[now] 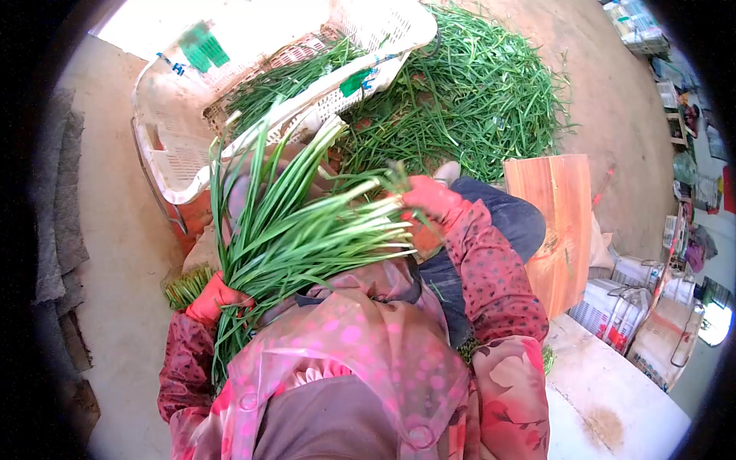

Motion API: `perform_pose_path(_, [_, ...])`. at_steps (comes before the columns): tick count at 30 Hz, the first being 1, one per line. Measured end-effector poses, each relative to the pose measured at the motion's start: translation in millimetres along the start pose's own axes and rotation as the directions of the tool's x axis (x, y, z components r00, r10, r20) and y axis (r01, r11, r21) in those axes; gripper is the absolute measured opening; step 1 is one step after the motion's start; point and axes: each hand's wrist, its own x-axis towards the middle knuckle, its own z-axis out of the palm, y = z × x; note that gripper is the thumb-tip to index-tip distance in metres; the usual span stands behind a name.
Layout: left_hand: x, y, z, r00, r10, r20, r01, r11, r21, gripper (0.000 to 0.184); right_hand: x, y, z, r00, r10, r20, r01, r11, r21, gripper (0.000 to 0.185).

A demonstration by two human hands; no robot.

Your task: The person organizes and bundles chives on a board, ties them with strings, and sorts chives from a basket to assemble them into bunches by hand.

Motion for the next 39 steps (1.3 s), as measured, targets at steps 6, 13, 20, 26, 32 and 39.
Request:
perform_pose_path(6, [-2.5,-8.3,-12.7,0.998,-0.05,-0.039,0.05,0.999,0.001,0.034,-35.1,-11.1,-68.3,0.835,0.218,-0.506,-0.272,0.962,-0.036,0.038])
perform_pose_path(13, [-10.8,11.8,-1.5,0.998,-0.059,-0.038,0.057,0.996,-0.062,0.039,49.9,-97.4,43.3,0.98,-0.2,0.004,0.16,0.776,-0.611,0.058])
perform_pose_path(20, [-20.1,-2.8,-3.9,0.998,-0.055,-0.02,0.054,0.997,-0.048,0.04,67.9,-62.5,-1.2,0.795,-0.109,-0.596,0.035,0.99,-0.133,0.038])
perform_pose_path(26, [-14.3,-3.2,1.7,0.999,-0.037,-0.029,0.036,0.998,-0.052,0.039,37.4,-118.4,76.9,0.975,-0.212,-0.059,0.034,0.41,-0.911,0.067])
perform_pose_path(32, [-20.6,3.8,14.0,1.0,-0.02,-0.016,0.018,0.992,-0.127,0.038,83.9,-56.2,110.0,0.763,-0.645,0.036,0.185,0.164,-0.969,0.026])
perform_pose_path(39, [-17.4,-5.5,5.9,1.0,-0.02,0.023,0.023,0.992,-0.127,0.038,49.0,-37.2,-30.9,0.626,-0.378,-0.682,-0.352,0.643,-0.68,0.018])
